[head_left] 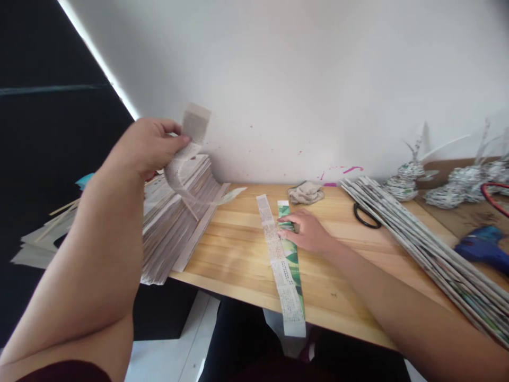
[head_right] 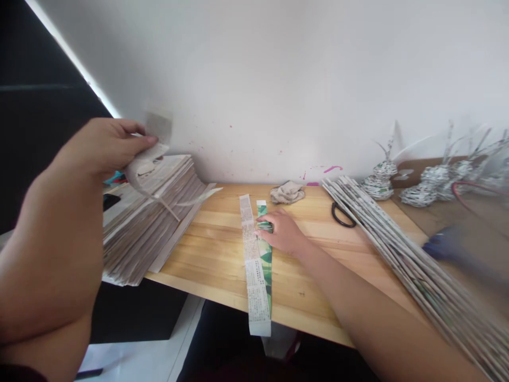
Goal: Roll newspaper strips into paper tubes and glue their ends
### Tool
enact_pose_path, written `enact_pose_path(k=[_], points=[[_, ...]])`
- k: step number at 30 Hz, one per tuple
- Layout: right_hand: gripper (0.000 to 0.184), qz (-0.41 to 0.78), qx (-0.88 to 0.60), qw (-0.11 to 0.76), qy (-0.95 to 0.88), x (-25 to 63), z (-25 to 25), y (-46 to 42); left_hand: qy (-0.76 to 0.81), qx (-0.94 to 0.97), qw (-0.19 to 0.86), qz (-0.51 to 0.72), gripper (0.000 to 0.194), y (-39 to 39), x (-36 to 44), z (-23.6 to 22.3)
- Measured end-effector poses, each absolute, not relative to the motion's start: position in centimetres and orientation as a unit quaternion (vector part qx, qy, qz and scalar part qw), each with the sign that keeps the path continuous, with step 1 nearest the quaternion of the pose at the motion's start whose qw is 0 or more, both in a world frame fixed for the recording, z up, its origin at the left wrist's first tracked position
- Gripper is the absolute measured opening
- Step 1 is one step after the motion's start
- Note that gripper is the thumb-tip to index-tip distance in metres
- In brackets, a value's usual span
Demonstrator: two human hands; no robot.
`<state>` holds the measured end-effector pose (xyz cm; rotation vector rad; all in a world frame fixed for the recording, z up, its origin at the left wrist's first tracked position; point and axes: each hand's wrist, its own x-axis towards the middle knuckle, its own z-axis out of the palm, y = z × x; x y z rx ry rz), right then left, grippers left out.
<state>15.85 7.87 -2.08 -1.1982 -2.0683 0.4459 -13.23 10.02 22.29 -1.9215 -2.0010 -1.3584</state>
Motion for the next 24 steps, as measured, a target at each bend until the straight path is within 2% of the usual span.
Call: enact_pose_path(k=[2, 7, 10, 14, 21, 24], points=[[0.025, 0.173, -0.463, 0.349, -0.796, 15.9, -2.0, 7.9, -0.677, -0.649, -0.054, -0.342, 0.010, 10.8, -13.2, 21.7], [0.022, 0.173, -0.461, 0.349, -0.797, 15.9, -2.0, 8.0, -0.680, -0.667, -0.106, -0.286, 0.004, 15.4, -15.2, 18.1], [0.023, 0.174, -0.463, 0.348, -0.797, 16.0, -2.1, 8.1, -0.674, -0.696, -0.065, -0.240, 0.011, 18.4, -16.2, 15.6], [0.023, 0.174, -0.460, 0.351, -0.797, 16.1, -2.2, 8.2, -0.644, -0.717, -0.022, -0.265, 0.024, 21.3, -15.8, 11.8], [0.021, 0.176, -0.456, 0.358, -0.796, 16.2, -2.0, 8.2, -0.675, -0.710, -0.019, -0.198, 0.009, 22.7, -14.4, 4.1], [0.021, 0.177, -0.458, 0.355, -0.796, 16.2, -1.8, 8.1, -0.694, -0.697, -0.027, -0.178, 0.015, 22.6, -14.5, 2.5]])
